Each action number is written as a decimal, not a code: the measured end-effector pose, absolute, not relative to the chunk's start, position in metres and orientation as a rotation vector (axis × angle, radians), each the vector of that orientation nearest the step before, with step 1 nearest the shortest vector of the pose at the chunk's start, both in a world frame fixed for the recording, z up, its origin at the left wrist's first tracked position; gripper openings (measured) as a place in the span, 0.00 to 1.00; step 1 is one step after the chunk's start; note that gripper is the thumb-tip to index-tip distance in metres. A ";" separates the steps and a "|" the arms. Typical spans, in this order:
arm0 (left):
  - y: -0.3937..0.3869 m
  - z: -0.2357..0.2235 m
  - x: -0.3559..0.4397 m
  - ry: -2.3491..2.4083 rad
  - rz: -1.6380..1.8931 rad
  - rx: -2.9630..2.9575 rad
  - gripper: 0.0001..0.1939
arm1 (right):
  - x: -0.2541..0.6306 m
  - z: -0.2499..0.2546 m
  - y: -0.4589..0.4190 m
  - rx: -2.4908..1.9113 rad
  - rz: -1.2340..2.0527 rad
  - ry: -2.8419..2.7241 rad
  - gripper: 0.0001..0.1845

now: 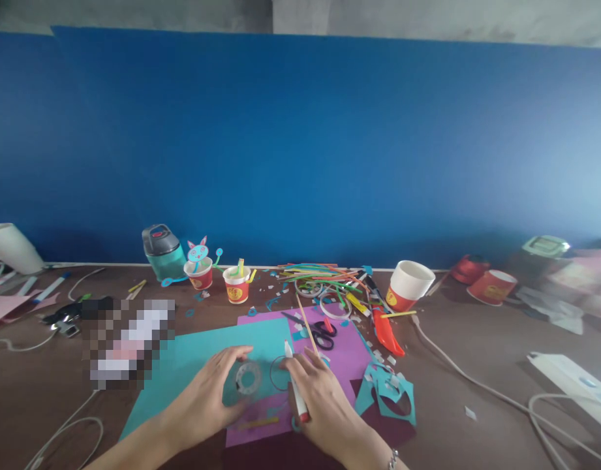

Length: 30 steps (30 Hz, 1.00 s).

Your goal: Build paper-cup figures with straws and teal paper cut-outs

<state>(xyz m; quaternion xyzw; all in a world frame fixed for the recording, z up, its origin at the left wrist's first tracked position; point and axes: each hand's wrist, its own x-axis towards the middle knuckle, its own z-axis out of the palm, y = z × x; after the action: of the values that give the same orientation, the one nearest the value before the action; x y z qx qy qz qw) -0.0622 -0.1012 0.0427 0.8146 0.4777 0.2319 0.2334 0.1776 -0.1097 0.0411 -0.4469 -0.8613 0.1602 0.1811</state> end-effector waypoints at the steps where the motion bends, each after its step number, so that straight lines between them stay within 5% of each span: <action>1: -0.101 0.040 -0.062 1.312 0.638 2.242 0.30 | 0.178 0.040 -0.110 -1.265 0.440 -2.416 0.33; 19: -0.095 0.021 -0.053 1.305 0.614 2.187 0.29 | 0.176 0.031 -0.107 -1.280 0.516 -2.271 0.32; 27: -0.095 0.014 -0.054 1.275 0.691 2.281 0.38 | 0.177 0.027 -0.107 -1.279 0.540 -2.259 0.32; 30: -0.096 0.019 -0.053 1.274 0.693 2.275 0.32 | 0.177 0.029 -0.107 -1.264 0.562 -2.244 0.29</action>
<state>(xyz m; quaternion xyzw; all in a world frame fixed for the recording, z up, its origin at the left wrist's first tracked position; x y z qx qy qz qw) -0.0527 -0.0955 0.0187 0.8227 0.4605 0.2505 0.2200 0.1770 -0.1073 0.0287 -0.4641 -0.8243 0.2063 0.2500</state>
